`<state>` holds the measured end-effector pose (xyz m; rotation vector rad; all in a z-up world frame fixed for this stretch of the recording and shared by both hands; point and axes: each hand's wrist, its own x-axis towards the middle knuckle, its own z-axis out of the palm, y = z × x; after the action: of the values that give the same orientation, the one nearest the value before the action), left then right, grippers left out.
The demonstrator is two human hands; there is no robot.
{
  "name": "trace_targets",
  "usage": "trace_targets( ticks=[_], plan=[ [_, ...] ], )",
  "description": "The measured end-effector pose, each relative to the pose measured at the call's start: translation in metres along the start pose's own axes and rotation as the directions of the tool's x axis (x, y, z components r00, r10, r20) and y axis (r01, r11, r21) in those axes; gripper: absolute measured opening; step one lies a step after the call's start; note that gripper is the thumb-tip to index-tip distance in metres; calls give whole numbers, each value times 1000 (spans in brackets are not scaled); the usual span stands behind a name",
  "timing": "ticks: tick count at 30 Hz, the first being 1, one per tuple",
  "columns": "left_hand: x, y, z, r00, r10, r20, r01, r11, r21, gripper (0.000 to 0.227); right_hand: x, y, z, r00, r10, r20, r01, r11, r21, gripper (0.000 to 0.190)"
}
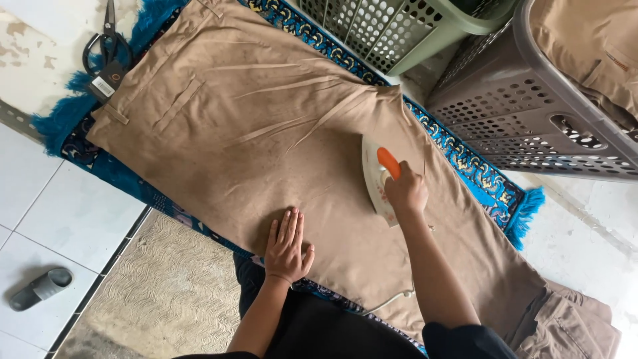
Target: The person is ironing a pair of brown pants by first spraying them with water and then using an iron to press the fabric.
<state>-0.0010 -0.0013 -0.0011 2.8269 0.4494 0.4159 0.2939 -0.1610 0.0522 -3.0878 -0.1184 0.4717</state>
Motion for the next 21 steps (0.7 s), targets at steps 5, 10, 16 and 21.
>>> trace_targets(
  ticks=[5, 10, 16, 21],
  plan=[
    [0, 0, 0, 1000, -4, -3, 4, 1000, -4, 85, 73, -13, -5, 997, 9, -72, -6, 1000, 29, 40],
    [-1, 1, -3, 1000, -10, 6, 10, 1000, -7, 86, 112, -6, 15, 993, 27, -114, -23, 999, 38, 44],
    [-1, 2, -2, 1000, -10, 0, 10, 1000, 0, 85, 5, 1, 11, 997, -83, 0, 83, 994, -76, 60],
    [3, 1, -5, 1000, -7, -3, 7, 1000, 9, 85, -10, -5, -1, 985, -170, -25, 171, 976, 132, 56]
  ],
)
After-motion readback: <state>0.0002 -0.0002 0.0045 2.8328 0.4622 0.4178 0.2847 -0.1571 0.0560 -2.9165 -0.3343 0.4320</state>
